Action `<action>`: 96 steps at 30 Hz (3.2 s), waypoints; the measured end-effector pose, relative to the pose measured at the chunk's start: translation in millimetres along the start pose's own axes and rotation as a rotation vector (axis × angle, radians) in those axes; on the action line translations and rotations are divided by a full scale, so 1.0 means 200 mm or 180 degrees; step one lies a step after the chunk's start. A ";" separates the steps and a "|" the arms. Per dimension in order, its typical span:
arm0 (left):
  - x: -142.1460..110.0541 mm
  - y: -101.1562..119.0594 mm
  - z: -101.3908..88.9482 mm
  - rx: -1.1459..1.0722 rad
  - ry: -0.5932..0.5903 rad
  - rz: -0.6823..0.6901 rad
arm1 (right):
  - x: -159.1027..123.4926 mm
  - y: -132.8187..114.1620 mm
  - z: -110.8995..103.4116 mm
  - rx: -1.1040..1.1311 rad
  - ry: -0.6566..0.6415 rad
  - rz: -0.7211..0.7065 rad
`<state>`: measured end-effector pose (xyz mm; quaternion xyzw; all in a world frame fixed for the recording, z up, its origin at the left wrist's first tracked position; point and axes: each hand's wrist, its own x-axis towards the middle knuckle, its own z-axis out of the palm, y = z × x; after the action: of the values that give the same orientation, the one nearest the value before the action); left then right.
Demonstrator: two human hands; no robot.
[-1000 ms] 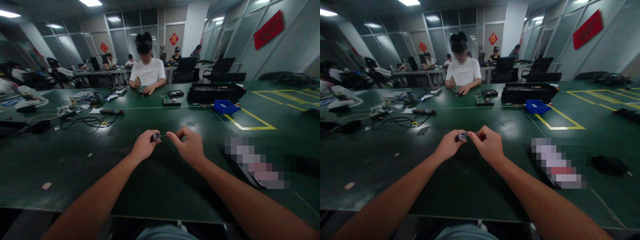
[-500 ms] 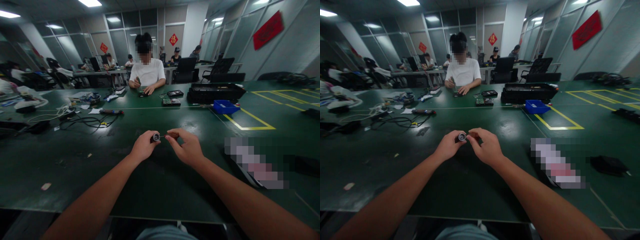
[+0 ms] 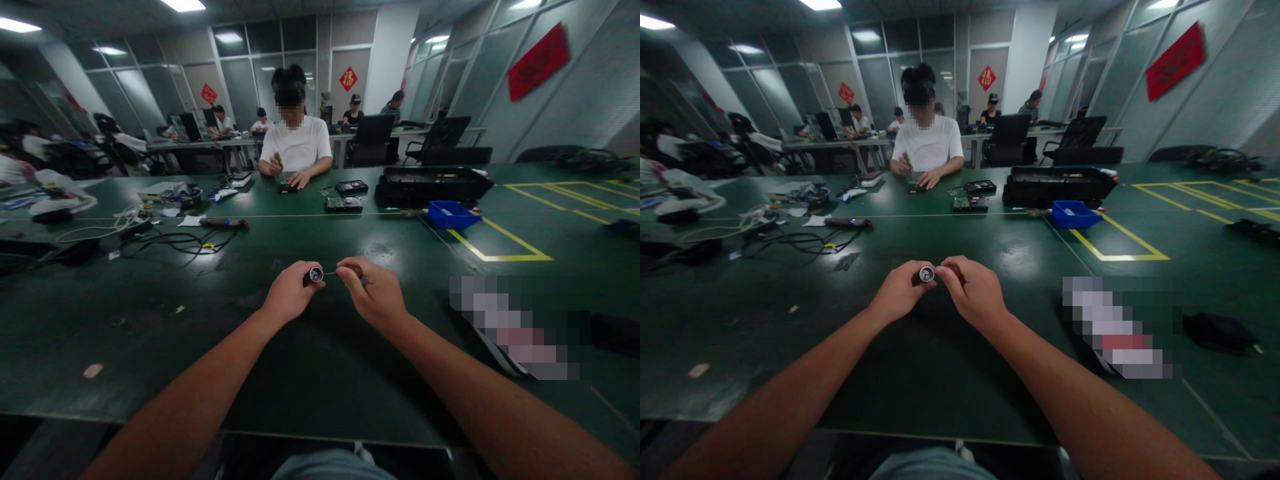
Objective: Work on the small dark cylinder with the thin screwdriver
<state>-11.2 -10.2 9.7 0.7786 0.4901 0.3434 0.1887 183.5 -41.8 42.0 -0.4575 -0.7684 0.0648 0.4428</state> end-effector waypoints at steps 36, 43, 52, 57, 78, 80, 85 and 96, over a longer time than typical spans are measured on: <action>0.00 -0.01 0.00 0.0242 -0.0122 -0.0040 | 0.03 0.09 0.07 0.1562 0.0782 0.1117; 0.00 -0.01 0.00 0.0299 -0.0136 0.0009 | 0.00 0.05 0.06 0.1040 0.0553 0.0719; -0.01 -0.03 0.00 0.0446 -0.0094 -0.0028 | 0.00 0.03 0.02 0.0330 0.0135 0.0176; 0.00 -0.02 0.01 0.0279 -0.0126 -0.0042 | 0.00 0.04 0.03 0.0794 0.0383 0.0471; 0.00 -0.01 0.00 0.0124 -0.0084 -0.0008 | 0.02 0.03 0.02 0.0434 0.0456 0.0651; -0.01 0.00 0.00 0.0131 -0.0097 -0.0016 | 0.02 0.03 0.01 0.0164 0.0471 0.0600; -0.01 -0.01 0.00 0.0144 -0.0106 -0.0045 | 0.01 0.03 0.01 -0.0011 0.0483 0.0416; 0.00 -0.03 0.01 0.0094 -0.0015 -0.0025 | 0.00 0.03 0.00 0.0291 0.0060 -0.0043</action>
<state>-13.9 -7.5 3.4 0.7802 0.4977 0.3335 0.1797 186.5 -37.8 39.3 -0.4322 -0.7635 0.0924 0.4708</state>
